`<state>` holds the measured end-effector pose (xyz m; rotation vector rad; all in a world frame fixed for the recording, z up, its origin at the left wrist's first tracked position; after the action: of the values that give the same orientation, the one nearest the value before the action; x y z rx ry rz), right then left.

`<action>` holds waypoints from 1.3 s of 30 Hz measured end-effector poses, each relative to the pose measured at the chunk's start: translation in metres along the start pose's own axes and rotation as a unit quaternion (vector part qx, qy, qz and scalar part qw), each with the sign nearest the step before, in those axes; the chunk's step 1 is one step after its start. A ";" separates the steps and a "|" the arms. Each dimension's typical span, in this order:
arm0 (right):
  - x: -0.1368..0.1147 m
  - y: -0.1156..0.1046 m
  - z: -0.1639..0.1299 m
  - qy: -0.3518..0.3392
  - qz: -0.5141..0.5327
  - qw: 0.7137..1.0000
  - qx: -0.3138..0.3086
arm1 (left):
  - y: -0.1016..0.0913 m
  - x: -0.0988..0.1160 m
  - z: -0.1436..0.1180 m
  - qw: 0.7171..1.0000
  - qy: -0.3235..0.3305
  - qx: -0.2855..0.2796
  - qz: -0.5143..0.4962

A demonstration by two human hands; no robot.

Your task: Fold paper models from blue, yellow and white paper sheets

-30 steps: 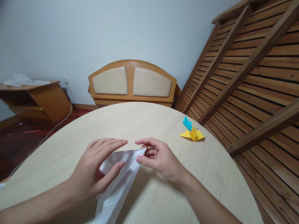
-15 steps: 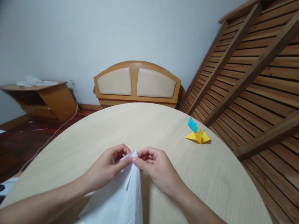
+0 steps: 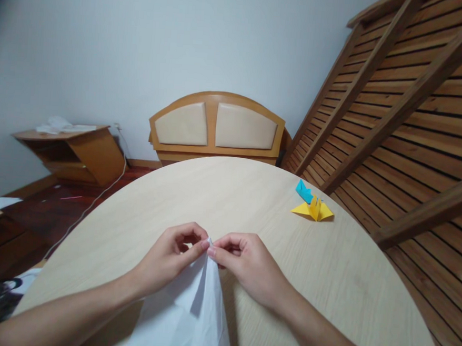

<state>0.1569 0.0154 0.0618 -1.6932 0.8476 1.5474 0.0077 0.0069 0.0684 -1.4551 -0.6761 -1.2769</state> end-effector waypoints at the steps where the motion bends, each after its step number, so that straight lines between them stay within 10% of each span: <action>1: -0.001 0.000 0.000 -0.002 0.002 1.000 0.001 | 0.000 0.000 0.000 1.000 0.002 0.000 0.000; 39: -0.004 -0.008 0.001 -0.077 -0.060 0.994 0.049 | 0.012 -0.013 0.002 0.991 -0.061 -0.055 -0.106</action>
<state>0.1627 0.0208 0.0665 -1.5063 0.7167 1.5084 0.0158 0.0082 0.0526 -1.5941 -0.8726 -1.4136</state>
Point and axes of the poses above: each hand's wrist, its own z-axis towards the middle knuckle, its own y-axis out of the palm, x = y × z, the point moved 5 cm from there along z, towards the middle knuckle, and after that the axes turned 6 degrees about -x, right-handed, at the moved point
